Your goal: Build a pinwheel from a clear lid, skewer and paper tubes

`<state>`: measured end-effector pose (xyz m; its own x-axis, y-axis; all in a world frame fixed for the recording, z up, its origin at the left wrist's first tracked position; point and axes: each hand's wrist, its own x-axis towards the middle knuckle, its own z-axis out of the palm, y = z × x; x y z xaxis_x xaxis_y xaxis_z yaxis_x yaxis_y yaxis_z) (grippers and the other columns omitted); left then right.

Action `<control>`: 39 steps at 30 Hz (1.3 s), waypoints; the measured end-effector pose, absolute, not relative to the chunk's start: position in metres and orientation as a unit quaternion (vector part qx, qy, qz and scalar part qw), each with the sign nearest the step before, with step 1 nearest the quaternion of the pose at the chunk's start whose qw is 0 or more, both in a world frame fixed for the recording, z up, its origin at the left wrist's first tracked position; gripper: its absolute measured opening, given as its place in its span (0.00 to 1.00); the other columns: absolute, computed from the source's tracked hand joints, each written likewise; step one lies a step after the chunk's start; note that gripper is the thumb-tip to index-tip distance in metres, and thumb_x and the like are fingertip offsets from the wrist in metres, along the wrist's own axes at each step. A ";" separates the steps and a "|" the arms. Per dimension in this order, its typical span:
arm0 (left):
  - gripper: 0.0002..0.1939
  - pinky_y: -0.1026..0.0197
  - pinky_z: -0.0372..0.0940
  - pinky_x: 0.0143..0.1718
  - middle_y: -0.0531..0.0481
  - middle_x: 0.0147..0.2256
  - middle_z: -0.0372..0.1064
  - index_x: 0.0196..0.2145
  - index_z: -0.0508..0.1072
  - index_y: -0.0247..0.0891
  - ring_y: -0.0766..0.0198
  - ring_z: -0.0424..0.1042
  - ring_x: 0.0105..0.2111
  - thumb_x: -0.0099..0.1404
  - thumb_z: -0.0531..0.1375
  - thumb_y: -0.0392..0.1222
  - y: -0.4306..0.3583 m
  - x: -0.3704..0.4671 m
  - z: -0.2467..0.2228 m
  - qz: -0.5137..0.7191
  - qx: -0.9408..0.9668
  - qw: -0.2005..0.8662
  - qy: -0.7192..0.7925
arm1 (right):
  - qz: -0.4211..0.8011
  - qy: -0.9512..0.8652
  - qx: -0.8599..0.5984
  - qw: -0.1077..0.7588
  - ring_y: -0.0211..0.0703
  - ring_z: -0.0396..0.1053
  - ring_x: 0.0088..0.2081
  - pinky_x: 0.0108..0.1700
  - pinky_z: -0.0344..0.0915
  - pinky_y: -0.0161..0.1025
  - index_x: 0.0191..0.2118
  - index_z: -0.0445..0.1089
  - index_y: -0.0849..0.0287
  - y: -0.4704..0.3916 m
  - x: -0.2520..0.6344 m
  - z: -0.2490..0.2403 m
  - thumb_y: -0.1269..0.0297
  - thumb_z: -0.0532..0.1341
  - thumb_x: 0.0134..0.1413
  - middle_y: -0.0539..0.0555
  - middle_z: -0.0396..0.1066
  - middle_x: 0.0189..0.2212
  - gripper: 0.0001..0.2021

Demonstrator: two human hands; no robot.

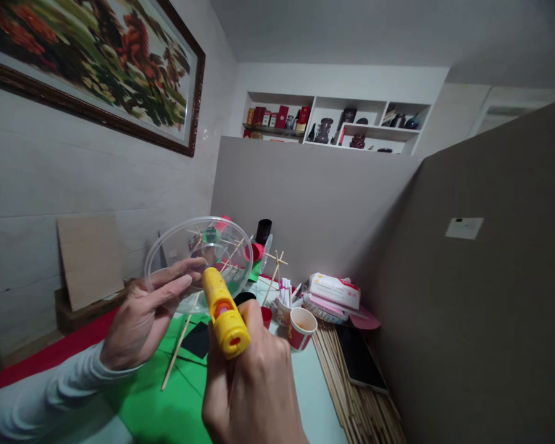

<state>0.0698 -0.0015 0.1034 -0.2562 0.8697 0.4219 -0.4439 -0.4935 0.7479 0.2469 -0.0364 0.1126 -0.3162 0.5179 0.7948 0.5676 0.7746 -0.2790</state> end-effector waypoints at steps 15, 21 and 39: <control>0.10 0.74 0.70 0.47 0.51 0.41 0.83 0.40 0.85 0.40 0.68 0.80 0.38 0.58 0.69 0.36 0.000 0.070 0.103 0.753 0.424 0.438 0.247 | -0.033 -0.819 -0.327 0.470 0.41 0.73 0.23 0.21 0.61 0.38 0.38 0.63 0.56 -0.035 0.249 0.112 0.68 0.51 0.66 0.48 0.69 0.23 0.06; 0.10 0.75 0.69 0.47 0.50 0.39 0.84 0.39 0.86 0.40 0.69 0.80 0.37 0.58 0.70 0.37 -0.002 0.070 0.103 0.753 0.420 0.441 0.249 | -0.048 -0.821 -0.326 0.465 0.40 0.73 0.24 0.22 0.62 0.38 0.38 0.64 0.57 -0.035 0.249 0.113 0.69 0.51 0.67 0.51 0.73 0.27 0.06; 0.10 0.73 0.68 0.49 0.50 0.37 0.84 0.40 0.85 0.40 0.67 0.79 0.40 0.59 0.69 0.37 -0.001 0.070 0.103 0.753 0.424 0.431 0.260 | -0.044 -0.815 -0.340 0.467 0.42 0.73 0.25 0.23 0.62 0.39 0.37 0.64 0.56 -0.035 0.248 0.111 0.67 0.51 0.67 0.52 0.74 0.29 0.07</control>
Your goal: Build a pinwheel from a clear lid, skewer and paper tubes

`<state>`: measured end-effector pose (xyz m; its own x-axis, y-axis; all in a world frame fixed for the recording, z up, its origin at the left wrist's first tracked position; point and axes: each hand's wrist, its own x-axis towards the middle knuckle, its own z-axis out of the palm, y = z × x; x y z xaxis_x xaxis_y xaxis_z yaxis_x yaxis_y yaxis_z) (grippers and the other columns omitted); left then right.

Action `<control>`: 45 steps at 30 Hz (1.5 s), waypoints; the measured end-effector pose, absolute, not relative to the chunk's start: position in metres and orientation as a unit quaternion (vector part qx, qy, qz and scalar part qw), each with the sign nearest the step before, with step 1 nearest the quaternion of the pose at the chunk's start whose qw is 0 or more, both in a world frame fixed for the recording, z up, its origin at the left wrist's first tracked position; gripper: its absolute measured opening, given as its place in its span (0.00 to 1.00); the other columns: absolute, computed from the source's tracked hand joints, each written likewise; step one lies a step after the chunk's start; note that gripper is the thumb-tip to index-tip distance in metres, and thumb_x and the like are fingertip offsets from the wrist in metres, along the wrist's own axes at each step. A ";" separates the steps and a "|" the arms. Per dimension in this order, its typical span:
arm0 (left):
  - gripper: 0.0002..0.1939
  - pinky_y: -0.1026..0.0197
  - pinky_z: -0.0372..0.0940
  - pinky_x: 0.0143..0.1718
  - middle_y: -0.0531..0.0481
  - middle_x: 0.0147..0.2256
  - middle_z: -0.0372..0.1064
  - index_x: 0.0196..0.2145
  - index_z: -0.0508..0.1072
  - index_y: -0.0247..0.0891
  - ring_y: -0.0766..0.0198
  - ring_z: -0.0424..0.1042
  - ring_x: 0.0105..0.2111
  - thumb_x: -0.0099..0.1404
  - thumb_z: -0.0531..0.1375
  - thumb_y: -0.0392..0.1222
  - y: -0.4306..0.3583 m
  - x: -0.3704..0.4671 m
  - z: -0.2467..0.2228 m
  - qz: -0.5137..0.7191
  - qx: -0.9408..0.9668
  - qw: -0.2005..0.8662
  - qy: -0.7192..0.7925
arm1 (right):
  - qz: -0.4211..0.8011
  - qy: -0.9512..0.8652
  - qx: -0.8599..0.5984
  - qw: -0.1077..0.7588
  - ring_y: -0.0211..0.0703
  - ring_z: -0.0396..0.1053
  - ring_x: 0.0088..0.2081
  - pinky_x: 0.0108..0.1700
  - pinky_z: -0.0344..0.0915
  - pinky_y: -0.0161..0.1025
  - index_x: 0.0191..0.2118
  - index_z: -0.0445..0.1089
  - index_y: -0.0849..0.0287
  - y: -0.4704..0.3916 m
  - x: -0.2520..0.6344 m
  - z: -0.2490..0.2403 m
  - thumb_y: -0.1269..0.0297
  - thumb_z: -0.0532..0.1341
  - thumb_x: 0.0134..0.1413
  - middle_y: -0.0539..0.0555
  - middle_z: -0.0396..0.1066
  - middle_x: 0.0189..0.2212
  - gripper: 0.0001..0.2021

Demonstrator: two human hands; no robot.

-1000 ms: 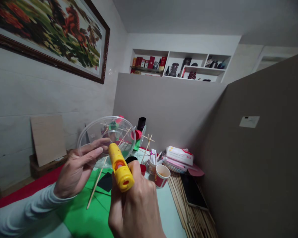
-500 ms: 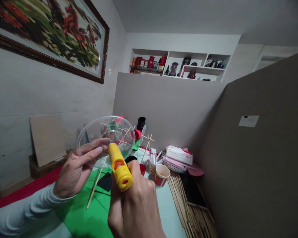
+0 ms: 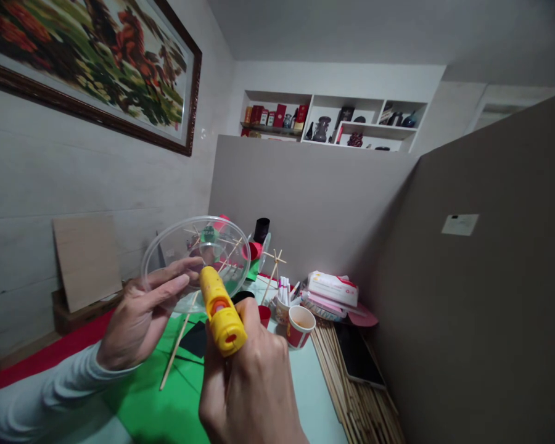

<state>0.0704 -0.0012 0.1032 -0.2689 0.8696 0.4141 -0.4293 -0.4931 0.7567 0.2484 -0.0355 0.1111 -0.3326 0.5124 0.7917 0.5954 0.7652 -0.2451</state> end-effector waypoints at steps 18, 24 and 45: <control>0.10 0.73 0.69 0.47 0.49 0.35 0.83 0.38 0.86 0.40 0.67 0.80 0.36 0.56 0.71 0.39 -0.003 0.072 0.105 0.750 0.416 0.447 0.255 | -0.075 -0.817 -0.344 0.457 0.42 0.68 0.23 0.24 0.61 0.41 0.36 0.64 0.55 -0.036 0.249 0.112 0.69 0.52 0.66 0.49 0.70 0.26 0.07; 0.11 0.72 0.68 0.50 0.49 0.33 0.83 0.40 0.85 0.40 0.66 0.79 0.41 0.57 0.71 0.40 -0.002 0.072 0.105 0.747 0.423 0.444 0.259 | -0.061 -0.818 -0.348 0.454 0.42 0.69 0.24 0.24 0.61 0.41 0.36 0.63 0.56 -0.036 0.248 0.112 0.69 0.51 0.66 0.49 0.70 0.27 0.07; 0.10 0.71 0.66 0.51 0.50 0.34 0.83 0.39 0.86 0.41 0.66 0.77 0.42 0.57 0.71 0.40 -0.002 0.071 0.104 0.751 0.420 0.436 0.262 | -0.072 -0.812 -0.343 0.467 0.43 0.69 0.23 0.24 0.61 0.41 0.36 0.62 0.55 -0.035 0.247 0.112 0.69 0.52 0.66 0.49 0.71 0.26 0.06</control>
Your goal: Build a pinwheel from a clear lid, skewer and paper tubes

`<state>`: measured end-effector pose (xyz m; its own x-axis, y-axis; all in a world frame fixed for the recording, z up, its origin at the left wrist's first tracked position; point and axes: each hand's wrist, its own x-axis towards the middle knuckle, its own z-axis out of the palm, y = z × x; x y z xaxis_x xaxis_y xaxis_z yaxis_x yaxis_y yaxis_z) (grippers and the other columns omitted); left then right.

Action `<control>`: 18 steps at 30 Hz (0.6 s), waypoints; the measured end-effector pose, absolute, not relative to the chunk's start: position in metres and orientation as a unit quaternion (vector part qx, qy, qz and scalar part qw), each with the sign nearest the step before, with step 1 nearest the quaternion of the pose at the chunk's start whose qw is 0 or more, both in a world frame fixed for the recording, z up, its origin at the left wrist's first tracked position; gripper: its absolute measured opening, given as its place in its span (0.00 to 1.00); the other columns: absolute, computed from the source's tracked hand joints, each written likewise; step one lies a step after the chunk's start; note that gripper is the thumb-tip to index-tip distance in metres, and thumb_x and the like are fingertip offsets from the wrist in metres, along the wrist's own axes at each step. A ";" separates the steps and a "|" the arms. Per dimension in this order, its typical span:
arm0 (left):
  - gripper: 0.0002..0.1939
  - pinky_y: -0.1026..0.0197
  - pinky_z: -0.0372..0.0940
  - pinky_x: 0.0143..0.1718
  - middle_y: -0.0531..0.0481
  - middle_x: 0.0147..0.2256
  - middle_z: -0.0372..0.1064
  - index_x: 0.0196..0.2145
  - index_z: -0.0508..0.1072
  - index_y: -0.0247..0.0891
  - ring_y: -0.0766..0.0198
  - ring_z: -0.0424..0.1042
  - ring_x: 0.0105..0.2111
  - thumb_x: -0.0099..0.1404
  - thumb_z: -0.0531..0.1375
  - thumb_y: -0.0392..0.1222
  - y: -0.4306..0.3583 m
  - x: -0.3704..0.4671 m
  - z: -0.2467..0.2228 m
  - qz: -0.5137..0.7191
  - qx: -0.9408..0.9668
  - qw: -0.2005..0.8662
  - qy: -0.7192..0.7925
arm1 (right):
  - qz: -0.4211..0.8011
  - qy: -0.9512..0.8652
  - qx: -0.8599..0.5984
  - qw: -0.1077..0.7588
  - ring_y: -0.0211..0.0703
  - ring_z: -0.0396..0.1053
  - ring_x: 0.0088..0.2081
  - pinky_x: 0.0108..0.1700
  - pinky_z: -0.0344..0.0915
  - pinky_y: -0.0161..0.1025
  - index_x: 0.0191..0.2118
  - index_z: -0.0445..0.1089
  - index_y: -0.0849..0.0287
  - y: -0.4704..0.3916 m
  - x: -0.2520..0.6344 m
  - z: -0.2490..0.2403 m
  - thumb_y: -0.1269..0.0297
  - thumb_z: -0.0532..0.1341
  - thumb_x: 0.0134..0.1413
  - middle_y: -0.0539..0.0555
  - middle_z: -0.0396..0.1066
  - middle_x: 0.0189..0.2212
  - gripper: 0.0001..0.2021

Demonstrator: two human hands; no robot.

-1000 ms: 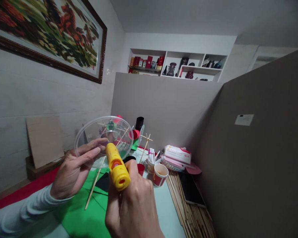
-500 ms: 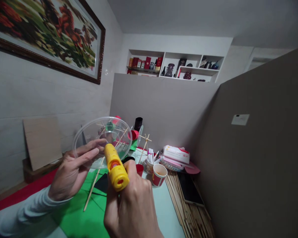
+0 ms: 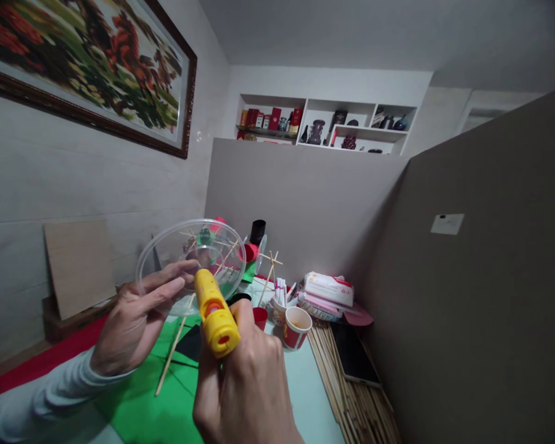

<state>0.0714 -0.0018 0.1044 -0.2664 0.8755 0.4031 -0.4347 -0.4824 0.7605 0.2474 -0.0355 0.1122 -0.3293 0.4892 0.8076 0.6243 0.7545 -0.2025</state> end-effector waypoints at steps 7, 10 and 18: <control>0.10 0.71 0.67 0.50 0.50 0.34 0.83 0.39 0.86 0.41 0.66 0.78 0.39 0.58 0.70 0.39 -0.002 0.071 0.105 0.749 0.421 0.438 0.264 | -0.064 -0.821 -0.346 0.449 0.42 0.69 0.24 0.25 0.62 0.41 0.37 0.62 0.56 -0.035 0.247 0.112 0.70 0.51 0.65 0.49 0.71 0.28 0.06; 0.10 0.71 0.67 0.50 0.50 0.35 0.83 0.38 0.86 0.41 0.65 0.78 0.39 0.57 0.70 0.39 -0.001 0.071 0.105 0.751 0.420 0.436 0.264 | -0.075 -0.820 -0.343 0.452 0.42 0.70 0.25 0.24 0.62 0.40 0.37 0.62 0.56 -0.034 0.247 0.111 0.70 0.51 0.65 0.50 0.71 0.29 0.06; 0.10 0.71 0.66 0.51 0.50 0.35 0.83 0.38 0.86 0.42 0.66 0.77 0.42 0.57 0.70 0.40 -0.001 0.071 0.104 0.749 0.421 0.436 0.268 | -0.064 -0.815 -0.346 0.460 0.42 0.69 0.24 0.25 0.62 0.41 0.36 0.62 0.55 -0.036 0.248 0.111 0.70 0.51 0.64 0.50 0.71 0.27 0.06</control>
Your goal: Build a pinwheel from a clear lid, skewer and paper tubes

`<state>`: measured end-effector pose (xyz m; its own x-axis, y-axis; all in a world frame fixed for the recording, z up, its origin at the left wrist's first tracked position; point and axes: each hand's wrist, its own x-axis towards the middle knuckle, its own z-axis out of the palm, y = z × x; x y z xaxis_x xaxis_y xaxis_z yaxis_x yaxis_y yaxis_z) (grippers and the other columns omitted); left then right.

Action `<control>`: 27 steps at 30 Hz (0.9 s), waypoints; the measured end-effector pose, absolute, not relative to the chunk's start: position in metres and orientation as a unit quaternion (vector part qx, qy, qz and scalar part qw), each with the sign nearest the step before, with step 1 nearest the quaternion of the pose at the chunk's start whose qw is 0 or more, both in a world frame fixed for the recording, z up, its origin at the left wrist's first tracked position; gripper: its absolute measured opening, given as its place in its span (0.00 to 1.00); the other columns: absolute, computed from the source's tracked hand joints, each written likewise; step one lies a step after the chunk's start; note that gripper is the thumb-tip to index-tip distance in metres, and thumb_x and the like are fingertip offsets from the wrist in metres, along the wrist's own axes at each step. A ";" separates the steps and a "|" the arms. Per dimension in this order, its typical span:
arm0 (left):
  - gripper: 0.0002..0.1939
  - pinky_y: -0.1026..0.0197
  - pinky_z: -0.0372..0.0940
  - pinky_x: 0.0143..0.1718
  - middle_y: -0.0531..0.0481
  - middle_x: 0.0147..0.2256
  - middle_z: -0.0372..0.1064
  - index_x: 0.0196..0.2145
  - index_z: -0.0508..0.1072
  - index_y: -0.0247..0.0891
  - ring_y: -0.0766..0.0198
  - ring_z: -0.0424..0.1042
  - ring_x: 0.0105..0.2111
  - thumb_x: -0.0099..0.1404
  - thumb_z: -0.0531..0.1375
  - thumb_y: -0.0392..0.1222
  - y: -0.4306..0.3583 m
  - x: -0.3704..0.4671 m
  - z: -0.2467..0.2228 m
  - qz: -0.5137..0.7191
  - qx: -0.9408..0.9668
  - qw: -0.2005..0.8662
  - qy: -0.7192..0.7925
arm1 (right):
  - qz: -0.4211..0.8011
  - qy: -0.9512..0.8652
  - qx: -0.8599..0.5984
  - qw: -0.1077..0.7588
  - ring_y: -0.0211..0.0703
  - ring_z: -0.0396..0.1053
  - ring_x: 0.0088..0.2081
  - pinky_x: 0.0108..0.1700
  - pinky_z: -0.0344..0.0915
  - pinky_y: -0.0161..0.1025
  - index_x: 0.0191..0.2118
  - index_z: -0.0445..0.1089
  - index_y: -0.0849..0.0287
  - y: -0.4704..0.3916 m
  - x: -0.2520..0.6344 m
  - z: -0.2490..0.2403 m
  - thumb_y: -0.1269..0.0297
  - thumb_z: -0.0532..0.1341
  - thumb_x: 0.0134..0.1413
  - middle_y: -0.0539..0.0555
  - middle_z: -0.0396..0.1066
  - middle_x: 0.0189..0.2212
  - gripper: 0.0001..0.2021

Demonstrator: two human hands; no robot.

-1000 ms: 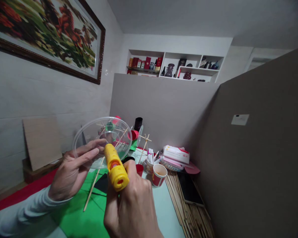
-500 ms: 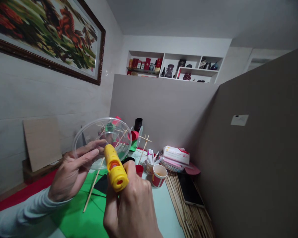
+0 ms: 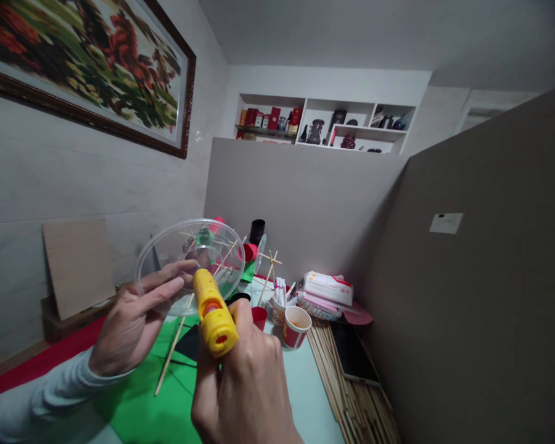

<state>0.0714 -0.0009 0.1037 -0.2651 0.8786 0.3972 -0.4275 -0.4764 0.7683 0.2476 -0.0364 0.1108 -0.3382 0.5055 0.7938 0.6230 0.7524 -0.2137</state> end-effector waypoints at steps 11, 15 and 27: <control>0.09 0.69 0.63 0.54 0.51 0.37 0.84 0.38 0.86 0.43 0.65 0.75 0.45 0.58 0.69 0.39 0.000 0.071 0.103 0.747 0.429 0.430 0.271 | -0.053 -0.809 -0.360 0.460 0.44 0.71 0.27 0.26 0.63 0.42 0.37 0.62 0.55 -0.038 0.247 0.110 0.69 0.51 0.65 0.50 0.70 0.28 0.05; 0.10 0.65 0.61 0.57 0.50 0.33 0.83 0.39 0.85 0.43 0.63 0.74 0.46 0.58 0.69 0.41 0.000 0.070 0.102 0.743 0.431 0.431 0.277 | -0.055 -0.811 -0.360 0.458 0.43 0.70 0.26 0.27 0.62 0.41 0.37 0.62 0.56 -0.038 0.247 0.110 0.69 0.51 0.65 0.50 0.70 0.28 0.05; 0.11 0.60 0.57 0.63 0.50 0.42 0.83 0.38 0.86 0.42 0.60 0.74 0.49 0.55 0.71 0.42 0.001 0.070 0.104 0.748 0.423 0.424 0.286 | -0.062 -0.809 -0.355 0.464 0.42 0.69 0.24 0.24 0.59 0.41 0.37 0.62 0.55 -0.038 0.246 0.109 0.68 0.52 0.65 0.49 0.70 0.26 0.05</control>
